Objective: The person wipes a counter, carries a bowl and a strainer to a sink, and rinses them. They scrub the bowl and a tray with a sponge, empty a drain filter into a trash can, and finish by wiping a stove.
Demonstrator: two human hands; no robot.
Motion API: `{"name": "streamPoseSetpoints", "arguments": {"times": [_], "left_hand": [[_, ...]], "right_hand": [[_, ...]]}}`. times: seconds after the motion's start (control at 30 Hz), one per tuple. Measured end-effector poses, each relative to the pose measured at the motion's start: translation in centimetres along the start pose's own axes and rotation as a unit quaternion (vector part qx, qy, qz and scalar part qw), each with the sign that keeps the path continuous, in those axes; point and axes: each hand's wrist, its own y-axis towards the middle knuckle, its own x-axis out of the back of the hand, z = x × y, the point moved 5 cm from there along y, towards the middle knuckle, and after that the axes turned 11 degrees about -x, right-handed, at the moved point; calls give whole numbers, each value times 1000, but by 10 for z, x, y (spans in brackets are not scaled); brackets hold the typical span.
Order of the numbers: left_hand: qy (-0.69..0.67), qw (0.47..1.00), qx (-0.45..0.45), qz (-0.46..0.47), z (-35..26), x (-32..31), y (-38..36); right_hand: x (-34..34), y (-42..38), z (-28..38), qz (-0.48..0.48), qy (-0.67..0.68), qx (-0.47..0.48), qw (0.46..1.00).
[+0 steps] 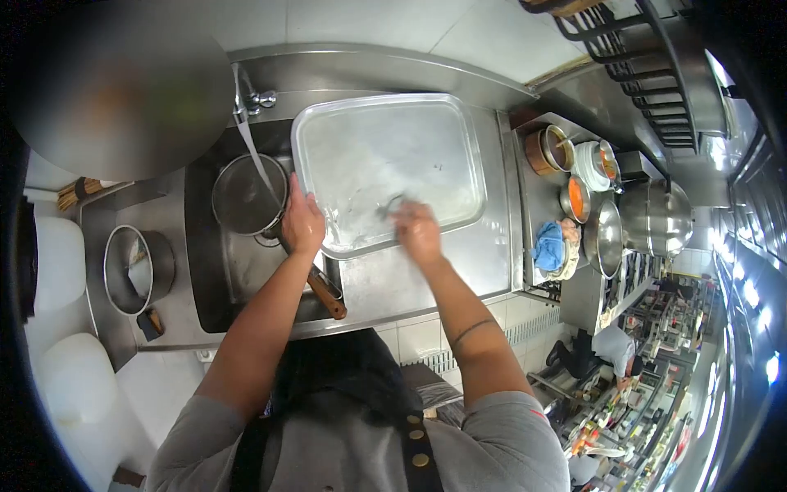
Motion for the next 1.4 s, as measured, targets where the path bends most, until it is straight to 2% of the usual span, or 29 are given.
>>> {"name": "streamPoseSetpoints", "arguments": {"times": [0.07, 0.13, 0.2, 0.27, 0.3, 0.33, 0.4, 0.43, 0.5, 0.57, 0.6, 0.63, 0.67, 0.73, 0.8, 0.87, 0.9, 0.93, 0.97, 1.0, 1.03, 1.07, 1.1, 1.13, 1.2, 1.23, 1.3, 1.33, 1.4], "left_hand": [[23, 998, -44, -37, -8, 0, -3], [18, 999, -39, -21, -5, -5, -5], [20, 999, -26, -1, -2, -6, 1], [19, 999, -39, 3, -7, 1, -1], [30, 999, -34, 23, -9, 5, -5], [38, 998, -29, 39, -13, 8, -6], [42, 998, -33, 43, -15, 6, -7], [41, 998, -49, 7, -4, -1, -10], [41, 996, -63, -39, 18, -9, -15], [41, 995, -63, -60, 19, 0, -10], [55, 994, -69, -65, 32, 3, -5], [45, 996, -55, -55, 25, 15, -3], [39, 997, -39, -44, 21, 30, 0], [54, 996, -58, -36, 35, 30, 4], [69, 994, -73, -41, 41, 37, 9], [53, 996, -69, -28, 33, 35, 7], [54, 995, -73, -32, 34, 35, 6], [50, 991, -112, -56, 33, 36, 5], [46, 984, -149, -83, 32, 35, 6], [51, 983, -147, -94, 33, 33, 13], [46, 992, -102, -62, 39, 27, 22], [48, 998, -44, -16, 50, 28, 8], [76, 993, -83, -30, 43, 32, 5], [88, 993, -76, -32, 45, 34, -5], [84, 992, -88, -38, 43, 30, 6], [77, 992, -90, -37, 43, 30, 7], [74, 990, -109, -50, 48, 28, 13], [69, 990, -112, -52, 50, 28, 7], [61, 989, -119, -62, 47, 29, 4]], "right_hand": [[2, 26, -27, -100, -26, -78, 992], [-45, 32, -6, -80, -128, -18, 988], [-68, -5, 58, -74, 13, 84, 994], [-31, -26, 89, -26, 70, 59, 995], [-43, -31, 47, -2, 176, 8, 984], [-30, -21, 23, -61, 71, 46, 995], [9, 10, -20, -112, -76, 3, 991], [8, 30, -29, -119, -81, -1, 990], [-11, 56, -46, -145, -134, -123, 973], [-56, 48, -3, -70, -155, -26, 985], [-68, 20, 26, -110, -106, 57, 987], [-36, -1, 64, -84, 7, 79, 993], [-14, -19, 71, -59, 41, 60, 996], [-6, -23, 16, -107, -18, 11, 994], [-9, -4, -72, -47, -185, -80, 978], [22, 29, -106, -50, -169, -145, 974], [21, 51, -112, -4, -179, -105, 978], [19, 71, -113, -9, -176, -102, 979], [15, 93, -108, -56, -141, -83, 985], [11, 119, -99, -101, -103, -60, 988], [3, 152, -87, -103, -95, -50, 989], [-7, 165, -75, -125, -108, -88, 982], [-11, 179, -62, -149, -122, -123, 974], [-17, 196, -46, -125, -129, -152, 972], [-54, 214, -16, -166, -112, -190, 961], [-67, 217, 3, -150, -126, -209, 958], [-76, 210, 51, -94, -107, -158, 977], [-85, 199, 74, -122, -84, -104, 984], [-105, 181, 113, -86, -18, -48, 995]]}}
